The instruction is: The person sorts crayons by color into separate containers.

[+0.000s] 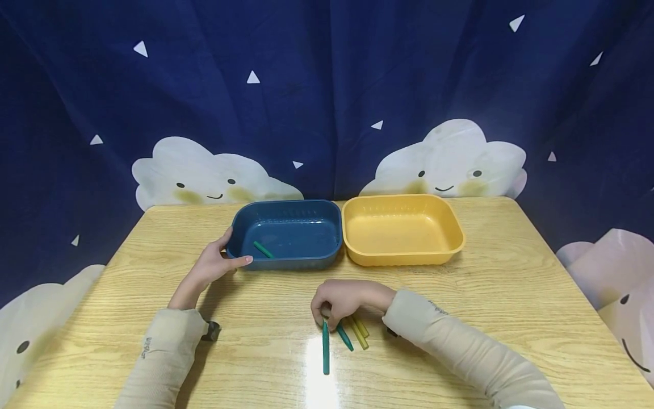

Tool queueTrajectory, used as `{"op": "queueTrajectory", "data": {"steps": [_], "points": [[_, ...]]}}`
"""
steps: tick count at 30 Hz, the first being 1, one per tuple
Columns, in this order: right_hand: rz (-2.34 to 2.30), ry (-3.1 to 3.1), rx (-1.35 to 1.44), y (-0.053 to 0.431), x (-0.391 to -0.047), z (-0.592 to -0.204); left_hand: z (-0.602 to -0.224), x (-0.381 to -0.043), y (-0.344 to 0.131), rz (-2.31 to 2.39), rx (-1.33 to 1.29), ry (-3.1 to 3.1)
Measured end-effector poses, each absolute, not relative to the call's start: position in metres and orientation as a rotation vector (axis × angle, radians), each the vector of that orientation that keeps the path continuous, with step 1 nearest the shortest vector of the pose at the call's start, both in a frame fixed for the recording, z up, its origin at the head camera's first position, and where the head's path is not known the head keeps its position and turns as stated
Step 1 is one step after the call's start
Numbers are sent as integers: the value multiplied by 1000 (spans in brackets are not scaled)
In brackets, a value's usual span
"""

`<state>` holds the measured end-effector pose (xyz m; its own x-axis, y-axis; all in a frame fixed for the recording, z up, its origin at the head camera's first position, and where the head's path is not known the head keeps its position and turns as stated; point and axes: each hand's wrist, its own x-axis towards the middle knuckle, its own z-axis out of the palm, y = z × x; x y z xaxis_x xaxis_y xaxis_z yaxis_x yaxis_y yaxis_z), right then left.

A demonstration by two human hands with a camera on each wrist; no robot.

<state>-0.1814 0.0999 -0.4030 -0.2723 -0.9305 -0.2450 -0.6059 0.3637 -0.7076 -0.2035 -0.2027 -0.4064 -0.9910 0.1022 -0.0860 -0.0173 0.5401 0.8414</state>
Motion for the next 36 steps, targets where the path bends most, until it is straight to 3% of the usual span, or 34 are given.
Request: {"op": "queueTrajectory", "data": {"steps": [36], "points": [[-1190,1722,-1174,102,-191,-392,-406,-203,-203,1438,72,2654]]}}
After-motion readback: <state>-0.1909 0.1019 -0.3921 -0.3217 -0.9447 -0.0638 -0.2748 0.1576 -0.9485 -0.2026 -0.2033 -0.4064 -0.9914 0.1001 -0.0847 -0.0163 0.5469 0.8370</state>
